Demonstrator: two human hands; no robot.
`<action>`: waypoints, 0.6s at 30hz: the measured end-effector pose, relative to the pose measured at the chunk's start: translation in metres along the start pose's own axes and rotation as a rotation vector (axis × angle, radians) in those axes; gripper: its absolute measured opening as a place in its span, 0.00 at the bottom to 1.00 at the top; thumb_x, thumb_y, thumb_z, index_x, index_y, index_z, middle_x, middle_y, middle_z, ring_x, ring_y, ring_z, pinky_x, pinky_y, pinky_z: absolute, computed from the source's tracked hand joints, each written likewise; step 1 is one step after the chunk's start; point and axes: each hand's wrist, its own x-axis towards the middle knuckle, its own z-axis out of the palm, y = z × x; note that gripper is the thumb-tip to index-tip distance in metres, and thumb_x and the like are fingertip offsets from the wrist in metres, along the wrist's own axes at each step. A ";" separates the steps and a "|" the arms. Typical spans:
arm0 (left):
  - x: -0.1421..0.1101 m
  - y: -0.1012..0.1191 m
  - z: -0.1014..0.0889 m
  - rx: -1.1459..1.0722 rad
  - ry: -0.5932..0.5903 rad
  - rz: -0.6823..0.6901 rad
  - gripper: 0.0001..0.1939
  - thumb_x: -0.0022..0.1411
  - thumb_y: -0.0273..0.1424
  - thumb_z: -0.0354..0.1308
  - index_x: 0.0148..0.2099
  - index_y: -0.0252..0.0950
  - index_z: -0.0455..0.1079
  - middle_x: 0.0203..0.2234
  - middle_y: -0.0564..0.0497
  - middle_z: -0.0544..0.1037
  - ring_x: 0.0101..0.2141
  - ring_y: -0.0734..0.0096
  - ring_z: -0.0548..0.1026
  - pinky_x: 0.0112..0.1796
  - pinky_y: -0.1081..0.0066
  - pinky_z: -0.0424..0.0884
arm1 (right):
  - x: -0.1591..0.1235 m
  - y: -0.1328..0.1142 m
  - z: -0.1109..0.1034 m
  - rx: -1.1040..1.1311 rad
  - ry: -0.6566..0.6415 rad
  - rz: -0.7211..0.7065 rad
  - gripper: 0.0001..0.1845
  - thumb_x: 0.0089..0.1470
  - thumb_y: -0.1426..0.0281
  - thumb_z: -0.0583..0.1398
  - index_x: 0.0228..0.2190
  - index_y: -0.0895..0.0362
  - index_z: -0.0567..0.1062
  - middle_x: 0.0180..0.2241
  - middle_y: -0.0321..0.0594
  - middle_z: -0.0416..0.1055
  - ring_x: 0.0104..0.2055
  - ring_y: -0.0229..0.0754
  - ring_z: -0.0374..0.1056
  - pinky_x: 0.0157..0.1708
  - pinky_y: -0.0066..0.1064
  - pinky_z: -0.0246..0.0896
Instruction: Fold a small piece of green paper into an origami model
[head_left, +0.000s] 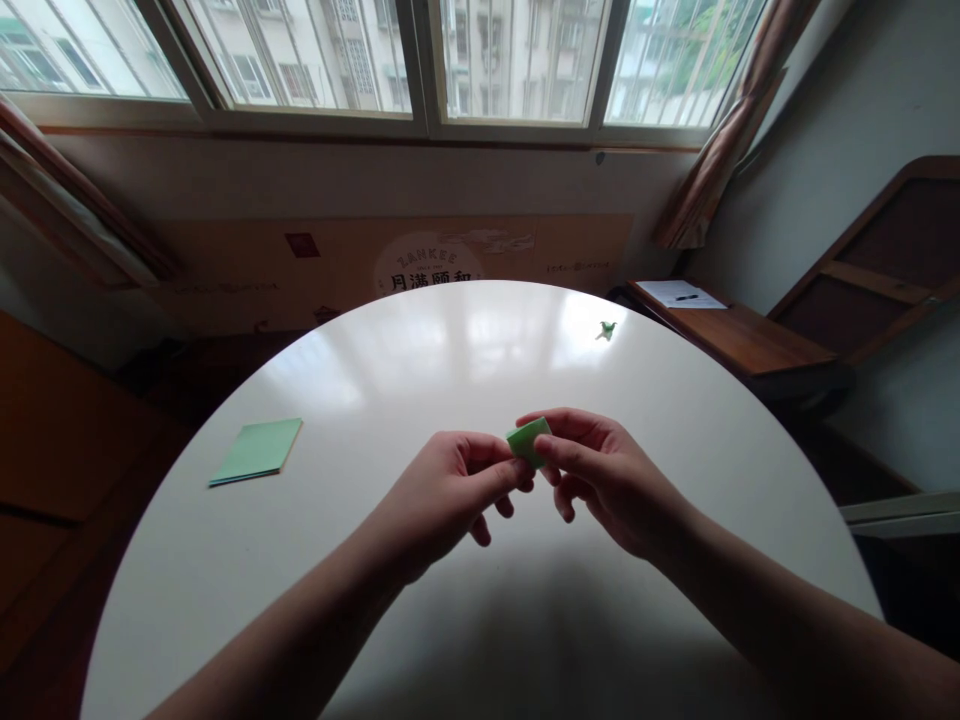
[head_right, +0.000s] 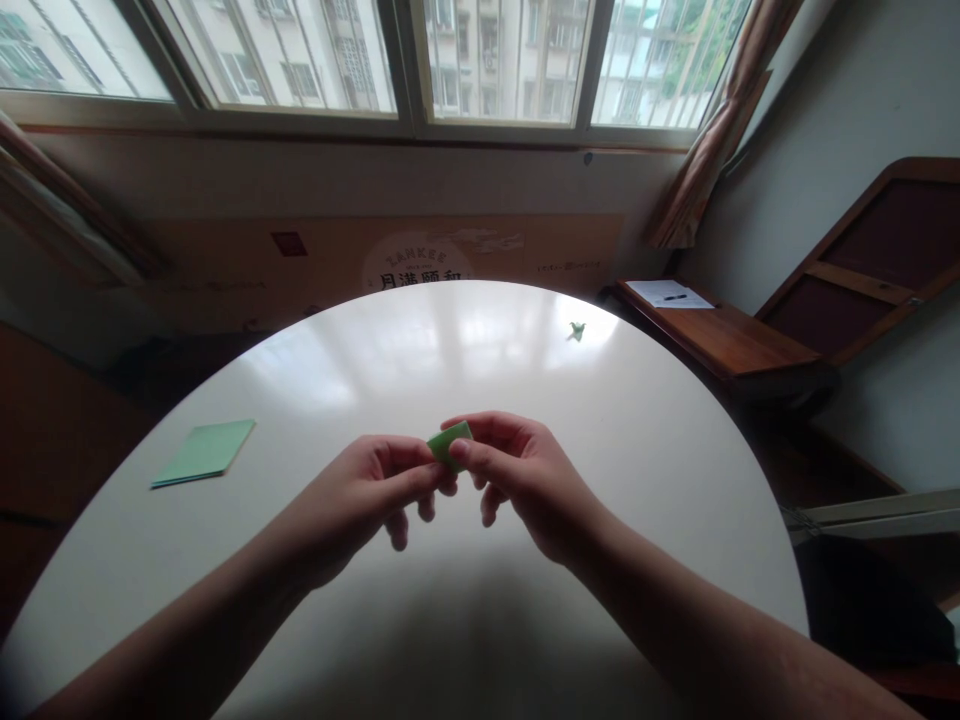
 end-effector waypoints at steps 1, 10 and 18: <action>0.000 0.000 0.000 -0.018 -0.001 -0.003 0.09 0.61 0.34 0.62 0.34 0.32 0.78 0.27 0.49 0.76 0.26 0.74 0.71 0.18 0.81 0.67 | 0.000 0.000 0.000 0.025 -0.008 0.009 0.14 0.52 0.64 0.69 0.41 0.55 0.82 0.29 0.38 0.74 0.28 0.35 0.65 0.16 0.19 0.63; 0.000 0.000 -0.005 -0.243 -0.023 -0.080 0.08 0.59 0.33 0.65 0.30 0.34 0.78 0.29 0.50 0.77 0.24 0.77 0.69 0.17 0.83 0.64 | 0.002 0.002 -0.006 0.106 -0.136 -0.072 0.26 0.52 0.71 0.69 0.53 0.48 0.75 0.36 0.38 0.74 0.34 0.39 0.71 0.21 0.23 0.69; -0.002 0.003 -0.008 -0.330 -0.066 -0.126 0.10 0.58 0.33 0.66 0.28 0.33 0.76 0.27 0.50 0.75 0.23 0.78 0.68 0.16 0.83 0.63 | 0.003 0.006 -0.010 -0.115 -0.153 -0.245 0.28 0.54 0.73 0.68 0.55 0.47 0.74 0.37 0.39 0.74 0.35 0.40 0.71 0.24 0.26 0.73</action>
